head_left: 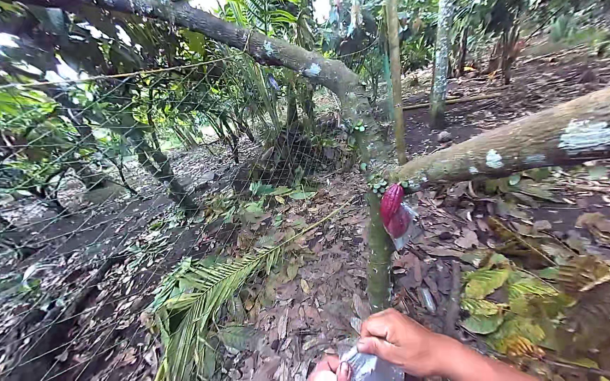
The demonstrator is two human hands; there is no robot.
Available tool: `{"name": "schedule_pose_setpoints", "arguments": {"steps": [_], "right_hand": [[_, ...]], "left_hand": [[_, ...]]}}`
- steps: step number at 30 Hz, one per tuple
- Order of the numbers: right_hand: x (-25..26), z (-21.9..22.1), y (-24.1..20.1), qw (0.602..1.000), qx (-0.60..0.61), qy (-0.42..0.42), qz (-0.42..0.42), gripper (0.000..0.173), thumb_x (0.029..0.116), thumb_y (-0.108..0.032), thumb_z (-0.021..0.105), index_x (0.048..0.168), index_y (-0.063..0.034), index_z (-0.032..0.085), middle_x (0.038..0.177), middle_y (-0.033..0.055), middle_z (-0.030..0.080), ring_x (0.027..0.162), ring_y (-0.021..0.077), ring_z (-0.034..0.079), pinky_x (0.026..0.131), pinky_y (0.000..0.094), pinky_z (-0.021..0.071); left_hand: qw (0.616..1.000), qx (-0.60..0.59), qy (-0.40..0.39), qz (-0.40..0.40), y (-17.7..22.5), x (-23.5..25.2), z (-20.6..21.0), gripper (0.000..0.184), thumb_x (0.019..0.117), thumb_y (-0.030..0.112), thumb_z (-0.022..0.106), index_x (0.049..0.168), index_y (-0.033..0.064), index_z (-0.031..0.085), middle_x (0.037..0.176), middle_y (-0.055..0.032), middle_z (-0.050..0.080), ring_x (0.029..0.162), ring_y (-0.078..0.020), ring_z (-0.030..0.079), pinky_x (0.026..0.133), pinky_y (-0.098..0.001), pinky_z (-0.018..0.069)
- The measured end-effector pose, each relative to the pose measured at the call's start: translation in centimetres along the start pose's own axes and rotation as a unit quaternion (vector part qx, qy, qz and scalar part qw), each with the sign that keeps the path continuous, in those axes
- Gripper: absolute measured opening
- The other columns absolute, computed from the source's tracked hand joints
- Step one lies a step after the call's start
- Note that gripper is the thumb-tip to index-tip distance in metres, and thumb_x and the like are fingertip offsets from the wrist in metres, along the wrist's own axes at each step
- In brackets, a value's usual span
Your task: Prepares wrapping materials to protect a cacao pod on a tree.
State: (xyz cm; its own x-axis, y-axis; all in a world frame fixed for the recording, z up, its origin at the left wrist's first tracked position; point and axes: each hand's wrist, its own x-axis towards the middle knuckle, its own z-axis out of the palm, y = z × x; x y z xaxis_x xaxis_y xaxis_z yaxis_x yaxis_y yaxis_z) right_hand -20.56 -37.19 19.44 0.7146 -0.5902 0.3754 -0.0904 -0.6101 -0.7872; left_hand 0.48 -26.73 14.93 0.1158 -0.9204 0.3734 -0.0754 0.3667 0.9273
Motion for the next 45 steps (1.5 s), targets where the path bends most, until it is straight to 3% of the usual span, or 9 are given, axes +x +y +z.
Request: {"name": "schedule_pose_setpoints", "arguments": {"steps": [5, 9, 13, 18, 23, 28, 32, 35, 45], "right_hand": [[0.0, 0.2, -0.5, 0.992, 0.095, -0.053, 0.065, 0.054, 0.0944, -0.044, 0.072, 0.135, -0.009, 0.062, 0.112, 0.0064, 0.07, 0.101, 0.0139, 0.067, 0.093, 0.0384, 0.0567], [-0.2, 1.0, -0.1, 0.995, 0.065, -0.018, 0.066, 0.022, 0.1003, -0.028, 0.066, 0.103, -0.0084, 0.074, 0.087, 0.0024, 0.072, 0.079, 0.0087, 0.067, 0.075, 0.0329, 0.0573], [-0.1, 1.3, -0.3, 0.988, 0.111, 0.063, 0.085, 0.039, 0.1052, -0.039, 0.057, 0.085, -0.0074, 0.069, 0.068, -0.0009, 0.062, 0.06, 0.0066, 0.059, 0.057, 0.0284, 0.0525], [-0.1, 0.7, -0.2, 0.976, 0.201, 0.07, 0.041, 0.054, 0.1079, -0.043, 0.048, 0.135, 0.0024, 0.059, 0.118, 0.0097, 0.07, 0.107, 0.0152, 0.068, 0.095, 0.0352, 0.0575], [-0.1, 0.3, 0.4, 0.974, 0.209, 0.085, 0.004, 0.06, 0.1047, -0.04, 0.056, 0.146, 0.0029, 0.05, 0.131, 0.0148, 0.066, 0.113, 0.0226, 0.066, 0.1, 0.0398, 0.0561], [0.3, -0.9, -0.5, 0.988, 0.152, 0.031, 0.012, 0.044, 0.0963, -0.013, 0.066, 0.137, 0.0022, 0.06, 0.127, 0.01, 0.069, 0.121, 0.0179, 0.064, 0.109, 0.0369, 0.0525], [0.2, -0.9, 0.2, 0.993, 0.1, 0.049, 0.029, 0.015, 0.0998, -0.018, 0.067, 0.103, -0.0052, 0.075, 0.098, 0.0012, 0.074, 0.091, 0.0054, 0.069, 0.085, 0.0255, 0.0582], [-0.1, -0.5, 0.3, 0.986, 0.15, 0.066, 0.028, 0.021, 0.1016, -0.021, 0.066, 0.095, -0.0028, 0.073, 0.081, 0.0003, 0.07, 0.072, 0.0036, 0.064, 0.069, 0.0226, 0.0563], [-0.6, 1.1, 0.7, 0.982, 0.141, 0.127, -0.012, 0.03, 0.1065, -0.024, 0.057, 0.09, -0.0013, 0.068, 0.075, 0.0018, 0.065, 0.07, 0.0028, 0.06, 0.066, 0.0214, 0.0508]], "left_hand": [[0.999, 0.003, 0.053, -0.009, -0.1, -0.9, -0.1, 0.009, 0.0967, 0.008, 0.064, 0.089, 0.0052, 0.067, 0.077, -0.0002, 0.067, 0.071, -0.0083, 0.065, 0.068, -0.0291, 0.0579], [0.996, 0.003, 0.089, -0.011, 0.6, -1.4, 0.0, 0.006, 0.0953, 0.006, 0.066, 0.09, 0.0056, 0.069, 0.078, -0.0002, 0.069, 0.071, -0.0081, 0.066, 0.068, -0.0276, 0.059], [0.996, -0.007, 0.088, -0.015, 0.7, -1.5, 0.0, 0.01, 0.0956, 0.015, 0.069, 0.091, 0.0061, 0.07, 0.08, -0.0024, 0.068, 0.07, -0.0097, 0.065, 0.065, -0.0274, 0.0577], [0.995, -0.01, 0.098, -0.008, 0.8, -1.3, -0.1, 0.01, 0.097, 0.014, 0.067, 0.093, 0.0049, 0.069, 0.081, -0.0042, 0.069, 0.069, -0.0119, 0.065, 0.063, -0.0278, 0.0584], [0.997, -0.004, 0.082, 0.002, 1.1, -0.6, 0.0, 0.008, 0.0968, 0.012, 0.067, 0.092, 0.0055, 0.069, 0.08, -0.0017, 0.068, 0.068, -0.0095, 0.064, 0.062, -0.0254, 0.0567], [0.998, 0.019, 0.056, 0.03, 1.4, 0.1, 0.0, 0.007, 0.0966, 0.013, 0.068, 0.092, 0.0071, 0.069, 0.084, -0.0004, 0.069, 0.075, -0.0089, 0.066, 0.069, -0.0264, 0.0586], [0.998, -0.04, -0.001, 0.042, 1.9, 0.1, -0.5, 0.013, 0.099, 0.02, 0.067, 0.099, 0.0089, 0.072, 0.092, -0.0018, 0.072, 0.078, -0.0099, 0.068, 0.072, -0.0265, 0.0595], [0.992, -0.126, -0.006, 0.024, 2.1, 0.4, -0.7, 0.024, 0.1013, 0.027, 0.064, 0.107, 0.0054, 0.073, 0.091, -0.0067, 0.072, 0.075, -0.0118, 0.068, 0.069, -0.0264, 0.0585], [0.995, -0.055, -0.019, 0.083, 0.3, 3.6, 4.1, 0.031, 0.0904, 0.019, 0.075, 0.115, 0.0017, 0.073, 0.118, -0.0116, 0.07, 0.111, -0.0211, 0.066, 0.099, -0.0358, 0.0555]]}}
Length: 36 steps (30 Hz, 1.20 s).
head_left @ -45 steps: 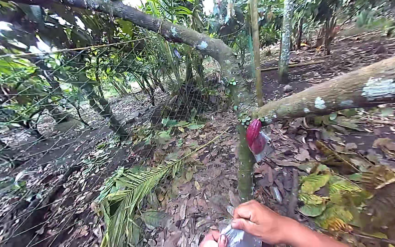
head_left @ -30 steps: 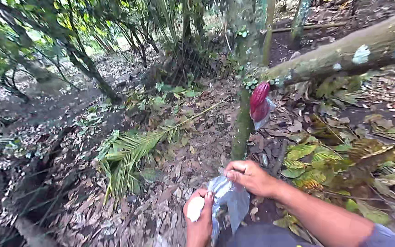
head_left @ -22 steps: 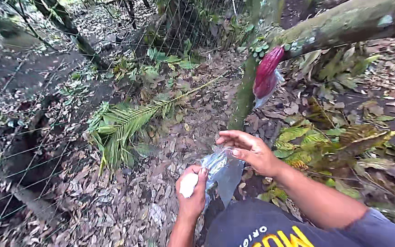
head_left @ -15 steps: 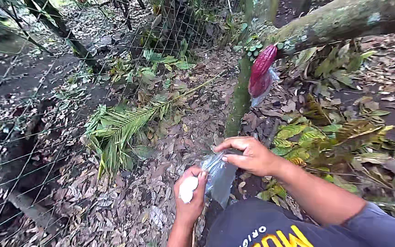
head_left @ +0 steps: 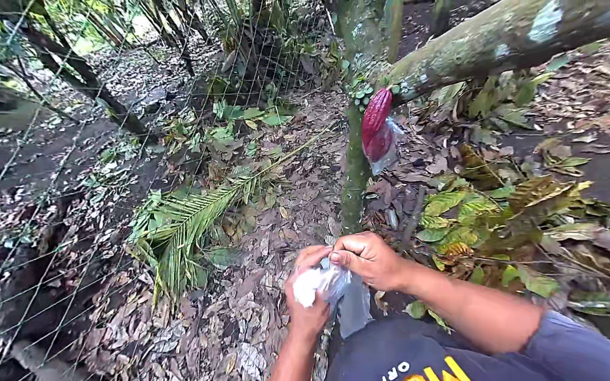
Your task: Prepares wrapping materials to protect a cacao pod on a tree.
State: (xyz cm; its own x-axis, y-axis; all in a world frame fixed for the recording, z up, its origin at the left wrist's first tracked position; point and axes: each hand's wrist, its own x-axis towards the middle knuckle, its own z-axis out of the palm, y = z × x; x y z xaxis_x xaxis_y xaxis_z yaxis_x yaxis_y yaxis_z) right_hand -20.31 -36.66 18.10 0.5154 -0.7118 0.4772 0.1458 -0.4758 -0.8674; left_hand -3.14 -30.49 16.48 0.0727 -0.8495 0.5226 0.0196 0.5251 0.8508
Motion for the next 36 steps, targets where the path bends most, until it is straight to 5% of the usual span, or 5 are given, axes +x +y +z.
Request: {"name": "schedule_pose_setpoints", "arguments": {"steps": [13, 17, 19, 30, 36], "right_hand": [[-1.6, -3.5, 1.6, 0.968, -0.085, 0.235, -0.028, 0.025, 0.104, -0.021, 0.062, 0.092, -0.0012, 0.072, 0.08, 0.0018, 0.07, 0.072, 0.0033, 0.065, 0.068, 0.0222, 0.0567], [-1.5, -4.7, 1.8, 0.968, 0.01, 0.247, 0.031, 0.019, 0.1041, -0.016, 0.06, 0.099, -0.0024, 0.071, 0.085, 0.0015, 0.071, 0.078, 0.0059, 0.066, 0.074, 0.0256, 0.0578], [-1.4, -5.0, 2.1, 0.964, 0.031, 0.261, 0.052, 0.019, 0.1049, -0.016, 0.058, 0.099, -0.0032, 0.07, 0.082, 0.0016, 0.068, 0.075, 0.0072, 0.065, 0.071, 0.0262, 0.0568], [-0.1, -5.1, 0.8, 0.904, 0.376, 0.151, 0.136, 0.028, 0.1073, -0.029, 0.05, 0.093, -0.0132, 0.068, 0.075, 0.0001, 0.066, 0.051, 0.0056, 0.057, 0.045, 0.0222, 0.0506], [1.0, -4.6, -0.6, 0.962, 0.261, 0.023, 0.08, 0.021, 0.1024, -0.034, 0.062, 0.093, -0.0166, 0.071, 0.076, -0.0049, 0.065, 0.049, -0.0007, 0.051, 0.041, 0.0143, 0.0436]], "left_hand": [[0.994, -0.1, -0.009, -0.051, -1.1, 3.1, 4.6, 0.012, 0.0962, 0.009, 0.062, 0.1, -0.0013, 0.066, 0.112, -0.016, 0.067, 0.108, -0.0237, 0.065, 0.093, -0.0366, 0.0561], [0.974, -0.183, 0.008, -0.133, -0.9, 3.6, 4.4, 0.015, 0.1014, 0.012, 0.059, 0.109, -0.0006, 0.061, 0.103, -0.013, 0.068, 0.061, -0.0074, 0.057, 0.048, -0.0199, 0.0469], [0.95, -0.261, -0.002, -0.174, -0.7, 3.9, 4.0, 0.014, 0.1027, 0.018, 0.06, 0.108, 0.0044, 0.06, 0.077, -0.0067, 0.061, 0.047, -0.0071, 0.048, 0.041, -0.0212, 0.0416], [0.894, -0.349, -0.161, -0.229, 0.3, 3.2, -0.1, 0.017, 0.0973, 0.031, 0.069, 0.105, 0.0166, 0.065, 0.069, 0.0038, 0.058, 0.047, -0.002, 0.046, 0.042, -0.0177, 0.0369], [0.965, -0.039, -0.226, -0.125, 2.3, 1.9, -4.2, 0.024, 0.0983, 0.017, 0.064, 0.111, -0.0032, 0.067, 0.095, -0.0019, 0.069, 0.087, -0.0038, 0.063, 0.082, -0.0235, 0.054]]}}
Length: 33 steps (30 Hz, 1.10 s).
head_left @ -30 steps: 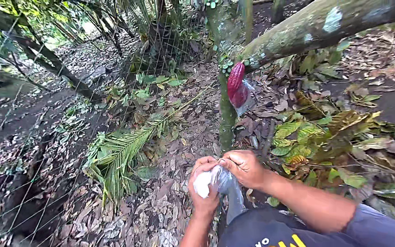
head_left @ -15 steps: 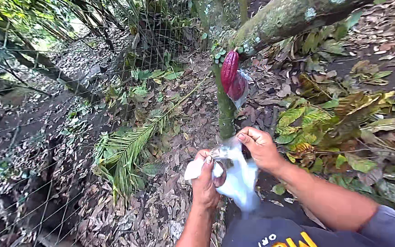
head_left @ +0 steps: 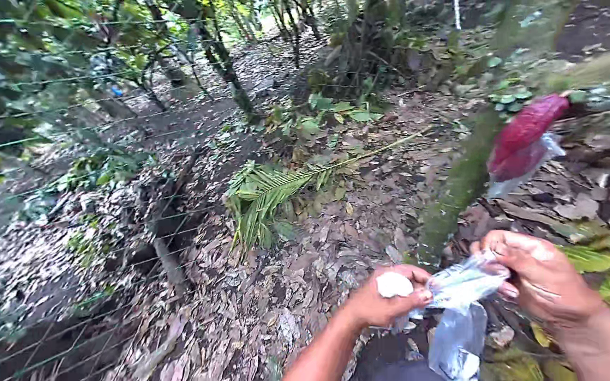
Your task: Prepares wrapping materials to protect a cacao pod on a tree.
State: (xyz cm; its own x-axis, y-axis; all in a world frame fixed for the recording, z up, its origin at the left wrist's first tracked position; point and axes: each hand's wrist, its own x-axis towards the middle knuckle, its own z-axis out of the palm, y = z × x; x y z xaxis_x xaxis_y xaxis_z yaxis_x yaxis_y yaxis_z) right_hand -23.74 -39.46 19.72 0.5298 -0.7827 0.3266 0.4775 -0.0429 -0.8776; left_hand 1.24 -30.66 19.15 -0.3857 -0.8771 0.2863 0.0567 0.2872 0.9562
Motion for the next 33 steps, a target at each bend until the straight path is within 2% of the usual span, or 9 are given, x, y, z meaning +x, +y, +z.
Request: {"name": "schedule_pose_setpoints", "arguments": {"steps": [3, 7, 12, 15, 19, 22, 24, 27, 33], "right_hand": [[0.1, 1.6, -0.4, 0.993, -0.102, -0.051, -0.025, 0.021, 0.1014, -0.035, 0.063, 0.092, -0.0177, 0.072, 0.075, -0.0062, 0.065, 0.05, -0.0009, 0.051, 0.043, 0.0146, 0.0422], [-0.1, 5.0, -1.1, 0.947, -0.308, -0.064, -0.065, 0.023, 0.0994, -0.038, 0.064, 0.092, -0.0187, 0.073, 0.075, -0.0098, 0.067, 0.06, -0.0022, 0.057, 0.053, 0.0172, 0.0491], [0.0, 8.4, -2.1, 0.846, -0.516, -0.124, -0.058, 0.041, 0.1001, -0.054, 0.057, 0.119, -0.0231, 0.075, 0.106, -0.004, 0.074, 0.089, 0.0078, 0.07, 0.08, 0.0388, 0.0604], [-0.1, 8.9, -3.0, 0.798, -0.583, -0.147, -0.034, 0.038, 0.1008, -0.05, 0.059, 0.113, -0.0164, 0.073, 0.105, 0.0058, 0.071, 0.086, 0.0215, 0.069, 0.073, 0.0511, 0.0584], [0.9, 6.6, -4.1, 0.777, -0.611, -0.147, 0.03, 0.033, 0.1011, -0.033, 0.062, 0.116, -0.0042, 0.068, 0.115, 0.0177, 0.069, 0.093, 0.0353, 0.07, 0.079, 0.062, 0.0566], [1.9, 1.8, -3.4, 0.762, -0.642, -0.084, -0.019, 0.031, 0.0982, -0.037, 0.058, 0.116, -0.0151, 0.069, 0.108, 0.0061, 0.071, 0.084, 0.0244, 0.071, 0.071, 0.0555, 0.0594], [2.4, -1.3, -4.0, 0.763, -0.643, -0.05, -0.032, 0.029, 0.0975, -0.032, 0.055, 0.119, -0.018, 0.069, 0.109, 0.0019, 0.072, 0.086, 0.0199, 0.071, 0.071, 0.0519, 0.0602], [2.9, -6.0, -5.6, 0.781, -0.624, -0.024, -0.023, 0.028, 0.0985, -0.024, 0.053, 0.122, -0.0175, 0.067, 0.116, 0.0001, 0.071, 0.095, 0.0166, 0.07, 0.079, 0.0476, 0.0599], [3.8, -12.2, -8.0, 0.789, -0.613, 0.033, -0.011, 0.028, 0.0977, -0.026, 0.055, 0.12, -0.0163, 0.068, 0.111, 0.0011, 0.072, 0.086, 0.0146, 0.069, 0.076, 0.0431, 0.0598]], "left_hand": [[0.988, 0.151, -0.029, 0.029, 1.5, -2.1, -1.9, 0.02, 0.0965, 0.017, 0.068, 0.095, -0.0029, 0.071, 0.096, -0.0098, 0.07, 0.093, -0.0139, 0.065, 0.087, -0.0319, 0.0548], [0.954, 0.298, -0.026, 0.018, 4.9, -4.7, -4.5, 0.022, 0.0979, 0.026, 0.069, 0.097, 0.0044, 0.074, 0.102, -0.0071, 0.071, 0.099, -0.0156, 0.067, 0.089, -0.0365, 0.0574], [0.924, 0.381, -0.034, 0.005, 7.5, -6.8, -7.6, 0.027, 0.1008, 0.035, 0.064, 0.103, 0.0095, 0.073, 0.105, -0.0035, 0.072, 0.098, -0.0145, 0.069, 0.088, -0.0409, 0.0589], [0.907, 0.418, -0.057, -0.011, 8.3, -5.9, -8.5, 0.027, 0.1012, 0.036, 0.063, 0.108, 0.012, 0.072, 0.109, -0.0018, 0.072, 0.1, -0.0142, 0.069, 0.088, -0.0428, 0.0588], [0.866, 0.495, -0.073, -0.015, 8.2, -1.6, -8.4, 0.025, 0.1014, 0.035, 0.062, 0.114, 0.0157, 0.071, 0.114, 0.0001, 0.071, 0.1, -0.0147, 0.069, 0.084, -0.0449, 0.0601], [0.841, 0.535, -0.072, -0.026, 7.5, 3.7, -7.2, 0.026, 0.1008, 0.038, 0.062, 0.115, 0.0179, 0.07, 0.115, 0.0008, 0.07, 0.095, -0.0162, 0.071, 0.078, -0.0468, 0.0608], [0.828, 0.555, -0.08, -0.033, 7.1, 8.2, -6.3, 0.027, 0.1001, 0.038, 0.063, 0.117, 0.0187, 0.07, 0.117, 0.0008, 0.07, 0.095, -0.0178, 0.071, 0.076, -0.0491, 0.061], [0.806, 0.583, -0.097, -0.027, 6.2, 15.2, -4.9, 0.027, 0.1007, 0.04, 0.061, 0.119, 0.0227, 0.07, 0.122, 0.0038, 0.07, 0.095, -0.0165, 0.072, 0.076, -0.0492, 0.0617], [0.801, 0.58, -0.151, 0.003, 4.7, 25.2, -3.3, 0.032, 0.1035, 0.044, 0.054, 0.119, 0.0209, 0.069, 0.12, 0.0026, 0.07, 0.099, -0.0162, 0.071, 0.081, -0.049, 0.0604]]}}
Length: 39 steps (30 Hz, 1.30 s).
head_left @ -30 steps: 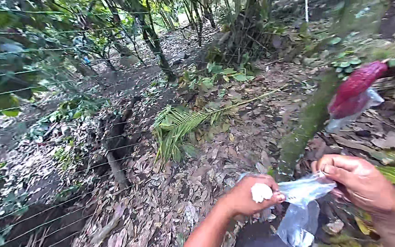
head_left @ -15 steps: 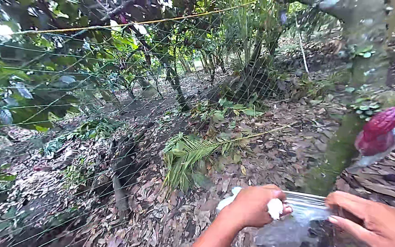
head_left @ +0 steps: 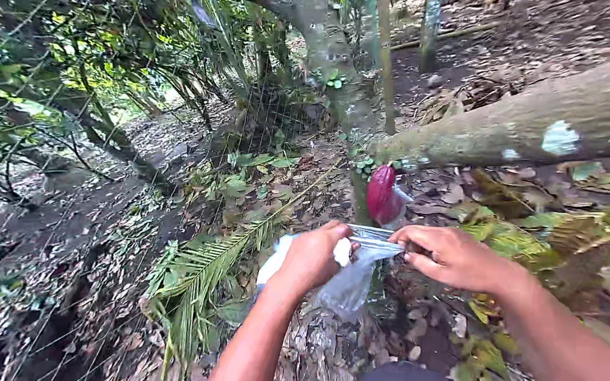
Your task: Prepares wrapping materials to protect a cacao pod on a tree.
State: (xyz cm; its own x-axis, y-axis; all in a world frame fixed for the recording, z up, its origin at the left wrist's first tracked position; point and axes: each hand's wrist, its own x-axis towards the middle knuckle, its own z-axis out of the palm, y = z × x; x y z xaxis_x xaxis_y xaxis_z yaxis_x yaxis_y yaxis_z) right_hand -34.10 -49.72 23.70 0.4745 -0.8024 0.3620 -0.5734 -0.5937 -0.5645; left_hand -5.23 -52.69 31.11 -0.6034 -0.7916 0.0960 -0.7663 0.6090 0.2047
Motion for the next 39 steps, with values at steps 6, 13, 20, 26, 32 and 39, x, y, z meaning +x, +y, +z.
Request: {"name": "schedule_pose_setpoints", "arguments": {"steps": [6, 13, 20, 26, 32, 39], "right_hand": [[0.5, -1.3, 2.1, 0.994, 0.0, -0.076, 0.081, 0.025, 0.0987, -0.034, 0.058, 0.114, -0.0165, 0.067, 0.087, 0.0041, 0.067, 0.073, 0.0206, 0.064, 0.069, 0.0501, 0.0547], [0.7, -2.5, 1.1, 0.99, -0.092, 0.077, 0.077, 0.035, 0.1027, -0.042, 0.05, 0.116, -0.0155, 0.068, 0.103, 0.0073, 0.071, 0.083, 0.0271, 0.07, 0.071, 0.0574, 0.0566], [3.9, -1.6, 0.1, 0.913, -0.144, 0.382, 0.008, 0.034, 0.1049, -0.035, 0.054, 0.107, -0.0054, 0.072, 0.095, 0.0137, 0.074, 0.077, 0.0255, 0.071, 0.066, 0.0471, 0.0579], [6.1, 1.9, -1.1, 0.73, 0.498, 0.452, -0.12, 0.017, 0.0995, -0.005, 0.05, 0.093, -0.0116, 0.065, 0.119, 0.0091, 0.073, 0.069, 0.0146, 0.071, 0.056, 0.0291, 0.0604], [7.1, 2.1, -0.7, 0.526, 0.794, 0.225, -0.207, 0.032, 0.1044, -0.032, 0.054, 0.117, -0.0073, 0.069, 0.084, 0.0018, 0.069, 0.051, 0.0072, 0.056, 0.045, 0.0211, 0.0476], [10.2, 5.4, -1.0, 0.757, 0.286, 0.58, -0.092, 0.006, 0.1028, -0.008, 0.058, 0.109, -0.0079, 0.058, 0.101, -0.0098, 0.065, 0.087, 0.0002, 0.065, 0.078, 0.0228, 0.0581]], "left_hand": [[0.993, 0.014, -0.117, 0.03, -1.2, 6.4, 1.0, 0.037, 0.102, 0.047, 0.055, 0.12, 0.0175, 0.07, 0.118, -0.0038, 0.072, 0.11, -0.0226, 0.069, 0.093, -0.0557, 0.0554], [0.988, 0.104, -0.041, 0.105, 0.9, 8.1, -2.8, 0.027, 0.1014, 0.037, 0.059, 0.115, 0.0179, 0.07, 0.111, -0.0035, 0.073, 0.099, -0.0237, 0.071, 0.081, -0.056, 0.0579], [0.955, 0.233, 0.065, 0.171, 3.7, 10.8, -7.9, 0.038, 0.0788, 0.013, 0.081, 0.114, 0.0183, 0.069, 0.126, 0.0017, 0.068, 0.088, -0.0214, 0.071, 0.065, -0.049, 0.0589], [0.971, 0.158, 0.065, 0.165, 4.8, 11.3, -8.6, 0.03, 0.0867, 0.03, 0.077, 0.114, 0.0176, 0.072, 0.118, 0.0, 0.069, 0.093, -0.0171, 0.07, 0.071, -0.0452, 0.0598], [0.958, -0.245, 0.061, 0.138, 1.6, 12.7, -6.2, 0.026, 0.09, 0.023, 0.078, 0.105, 0.003, 0.073, 0.102, -0.0059, 0.072, 0.094, -0.0123, 0.068, 0.086, -0.0357, 0.059], [0.81, -0.572, 0.02, 0.124, 3.1, 12.0, -4.3, 0.014, 0.0894, -0.005, 0.064, 0.104, -0.0061, 0.062, 0.097, -0.0117, 0.071, 0.088, -0.0147, 0.067, 0.083, -0.0339, 0.0572]]}}
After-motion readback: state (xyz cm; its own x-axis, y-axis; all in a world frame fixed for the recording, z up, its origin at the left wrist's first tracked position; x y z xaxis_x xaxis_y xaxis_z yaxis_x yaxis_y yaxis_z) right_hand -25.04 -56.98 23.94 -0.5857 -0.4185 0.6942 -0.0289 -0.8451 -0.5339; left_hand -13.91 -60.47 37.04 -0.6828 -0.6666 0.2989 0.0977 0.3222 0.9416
